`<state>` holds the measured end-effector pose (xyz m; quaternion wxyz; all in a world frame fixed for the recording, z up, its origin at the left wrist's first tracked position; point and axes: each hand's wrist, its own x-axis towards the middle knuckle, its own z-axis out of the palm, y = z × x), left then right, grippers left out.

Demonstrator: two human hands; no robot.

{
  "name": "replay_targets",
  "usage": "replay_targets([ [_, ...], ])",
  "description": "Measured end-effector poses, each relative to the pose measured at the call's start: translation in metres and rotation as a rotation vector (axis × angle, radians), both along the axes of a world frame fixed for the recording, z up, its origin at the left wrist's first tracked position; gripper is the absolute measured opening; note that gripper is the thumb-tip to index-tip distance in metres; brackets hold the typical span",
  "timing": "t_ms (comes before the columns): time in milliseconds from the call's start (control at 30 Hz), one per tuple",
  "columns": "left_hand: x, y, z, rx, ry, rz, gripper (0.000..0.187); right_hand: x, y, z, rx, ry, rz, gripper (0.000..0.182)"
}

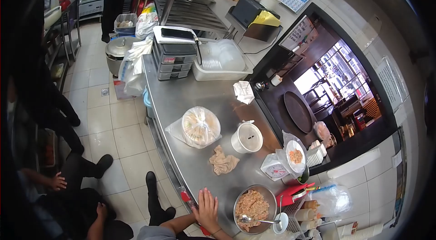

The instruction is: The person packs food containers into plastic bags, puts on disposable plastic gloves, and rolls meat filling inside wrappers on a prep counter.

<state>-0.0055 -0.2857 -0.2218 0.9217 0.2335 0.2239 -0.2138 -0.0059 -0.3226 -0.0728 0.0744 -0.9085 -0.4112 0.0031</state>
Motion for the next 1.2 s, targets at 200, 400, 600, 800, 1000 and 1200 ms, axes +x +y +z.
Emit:
replay_targets([
  [200,0.001,-0.003,-0.004,-0.006,0.001,-0.002,0.03,-0.002,0.002,0.002,-0.028,-0.025,0.002,0.077],
  [400,0.006,-0.008,-0.011,-0.018,-0.007,-0.01,0.031,-0.003,0.003,0.001,-0.126,-0.103,-0.01,0.073],
  [600,0.009,-0.013,-0.015,-0.044,-0.003,-0.015,0.031,-0.005,0.007,0.005,-0.116,-0.091,-0.015,0.073],
  [800,0.007,-0.011,-0.015,-0.04,-0.005,-0.015,0.032,-0.004,0.007,0.002,-0.125,-0.105,-0.014,0.074],
  [1000,0.009,-0.013,-0.017,-0.042,-0.008,-0.014,0.033,-0.003,0.006,0.0,-0.124,-0.103,-0.008,0.076],
  [1200,0.0,-0.017,-0.023,-0.051,0.014,-0.018,0.034,-0.003,0.006,0.003,-0.12,-0.077,-0.013,0.075],
])
